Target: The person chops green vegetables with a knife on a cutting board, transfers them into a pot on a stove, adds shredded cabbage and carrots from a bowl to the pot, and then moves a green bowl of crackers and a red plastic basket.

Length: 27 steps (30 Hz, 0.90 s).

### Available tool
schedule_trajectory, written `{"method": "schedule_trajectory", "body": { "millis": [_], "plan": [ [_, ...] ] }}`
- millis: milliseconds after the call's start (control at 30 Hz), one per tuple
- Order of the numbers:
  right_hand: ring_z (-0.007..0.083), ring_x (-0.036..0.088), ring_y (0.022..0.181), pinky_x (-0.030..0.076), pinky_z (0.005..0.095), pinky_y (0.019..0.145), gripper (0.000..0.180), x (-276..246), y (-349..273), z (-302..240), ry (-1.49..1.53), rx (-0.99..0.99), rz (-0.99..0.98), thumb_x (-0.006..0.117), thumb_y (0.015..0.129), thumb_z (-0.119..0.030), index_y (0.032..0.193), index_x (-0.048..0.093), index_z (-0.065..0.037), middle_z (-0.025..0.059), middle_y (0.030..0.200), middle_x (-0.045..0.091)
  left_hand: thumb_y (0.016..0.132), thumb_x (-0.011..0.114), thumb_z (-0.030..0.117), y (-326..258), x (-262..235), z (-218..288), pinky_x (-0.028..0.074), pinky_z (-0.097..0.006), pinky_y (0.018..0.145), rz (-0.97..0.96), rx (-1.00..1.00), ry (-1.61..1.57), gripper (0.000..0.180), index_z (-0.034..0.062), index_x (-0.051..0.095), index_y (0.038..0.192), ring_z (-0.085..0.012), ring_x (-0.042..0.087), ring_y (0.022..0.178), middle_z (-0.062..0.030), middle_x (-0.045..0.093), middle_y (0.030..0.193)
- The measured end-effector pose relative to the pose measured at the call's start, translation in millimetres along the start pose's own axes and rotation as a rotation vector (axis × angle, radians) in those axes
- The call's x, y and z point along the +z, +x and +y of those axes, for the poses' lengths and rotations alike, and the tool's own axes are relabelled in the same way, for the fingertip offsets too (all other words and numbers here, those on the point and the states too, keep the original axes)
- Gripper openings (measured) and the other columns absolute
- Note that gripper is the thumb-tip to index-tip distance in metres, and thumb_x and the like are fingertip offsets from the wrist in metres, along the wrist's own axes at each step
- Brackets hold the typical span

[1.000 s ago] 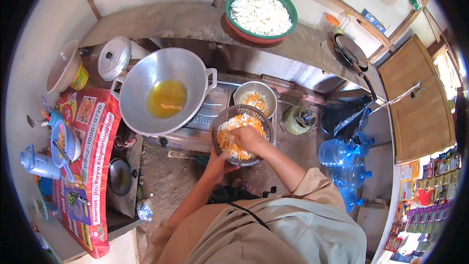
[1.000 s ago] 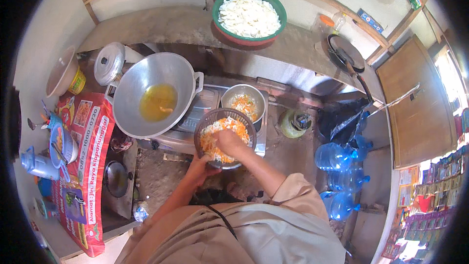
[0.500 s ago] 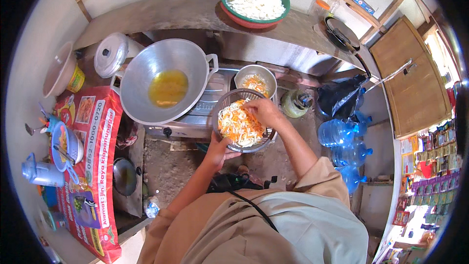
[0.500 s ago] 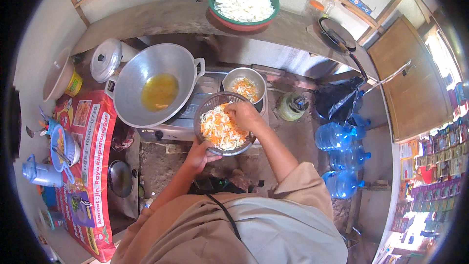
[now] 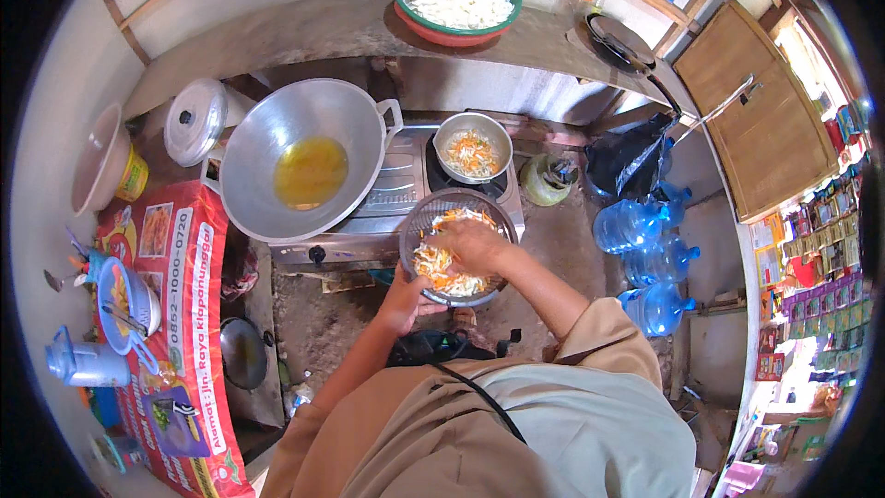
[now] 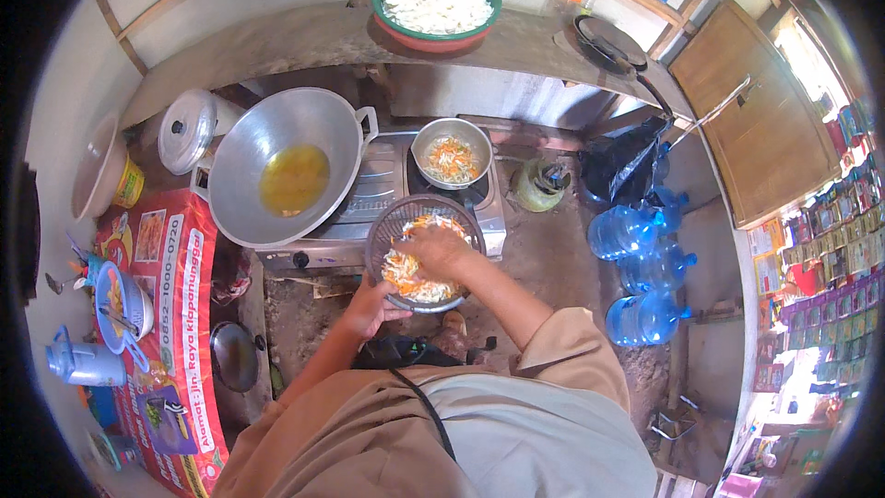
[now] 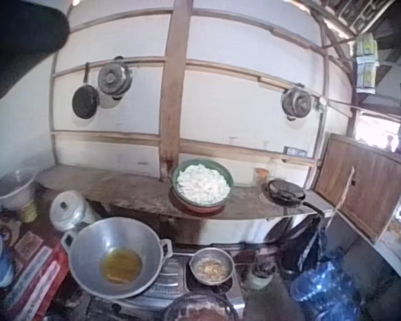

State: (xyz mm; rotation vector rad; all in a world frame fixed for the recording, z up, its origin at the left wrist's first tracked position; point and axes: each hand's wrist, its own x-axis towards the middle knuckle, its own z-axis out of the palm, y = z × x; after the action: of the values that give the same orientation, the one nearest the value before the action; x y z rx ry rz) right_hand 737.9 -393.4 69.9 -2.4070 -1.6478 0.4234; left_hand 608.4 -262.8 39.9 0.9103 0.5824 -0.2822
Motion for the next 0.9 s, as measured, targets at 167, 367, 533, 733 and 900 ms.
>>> {"method": "schedule_trajectory", "body": {
  "millis": [167, 367, 533, 733, 900],
  "plan": [
    [0.0324, 0.051, 0.096, 0.041, 0.0397, 0.083, 0.041, 36, 1, 1, 0.116, 0.054, 0.049, 0.064, 0.066, -0.015, 0.105, 0.055, -0.012, 0.0166, 0.106, 0.050, 0.074, 0.049, 0.008, 6, -4, -20, 0.052, -0.047, 0.068, -0.016, 0.013, 0.029, 0.069, 0.0172, 0.011, 0.131, -0.0321, 0.059, 0.086, -0.0142, 0.042, 0.119],
    [0.0309, 0.055, 0.088, 0.043, 0.0400, 0.077, 0.025, 22, 12, 56, 0.275, 0.002, 0.153, 0.061, 0.067, -0.011, 0.091, 0.059, -0.008, 0.0154, 0.086, 0.058, 0.074, 0.052, 0.009, 25, 15, -16, 0.054, -0.044, 0.066, 0.077, -0.003, -0.029, 0.071, 0.0175, 0.011, 0.132, -0.0316, 0.058, 0.089, -0.0134, 0.040, 0.121],
    [0.0298, 0.056, 0.086, 0.043, 0.0359, 0.077, 0.023, -10, 26, 111, 0.576, 0.091, 0.269, 0.062, 0.071, -0.019, 0.091, 0.059, -0.009, 0.0146, 0.087, 0.060, 0.076, 0.051, 0.009, 59, 40, -9, 0.054, -0.041, 0.067, 0.105, 0.103, -0.105, 0.067, 0.0169, 0.014, 0.130, -0.0284, 0.054, 0.097, -0.0116, 0.038, 0.123],
    [0.0190, 0.056, 0.087, 0.043, 0.0311, 0.074, 0.023, -26, 39, 172, 0.775, 0.166, 0.278, 0.062, 0.074, -0.020, 0.092, 0.058, -0.006, 0.0112, 0.089, 0.061, 0.078, 0.049, 0.009, 104, 78, 6, 0.053, -0.043, 0.069, 0.150, 0.135, -0.201, 0.060, 0.0146, 0.017, 0.128, -0.0288, 0.054, 0.097, -0.0134, 0.040, 0.121],
    [0.0114, 0.052, 0.085, 0.042, 0.0258, 0.077, 0.020, -69, 45, 182, 1.015, 0.346, 0.051, 0.060, 0.077, -0.015, 0.095, 0.057, -0.006, 0.0038, 0.090, 0.058, 0.078, 0.048, 0.011, 129, 85, -4, 0.053, -0.043, 0.069, 0.160, 0.167, -0.263, 0.056, 0.0124, 0.021, 0.127, -0.0283, 0.053, 0.100, -0.0144, 0.043, 0.119]
  ]
}}
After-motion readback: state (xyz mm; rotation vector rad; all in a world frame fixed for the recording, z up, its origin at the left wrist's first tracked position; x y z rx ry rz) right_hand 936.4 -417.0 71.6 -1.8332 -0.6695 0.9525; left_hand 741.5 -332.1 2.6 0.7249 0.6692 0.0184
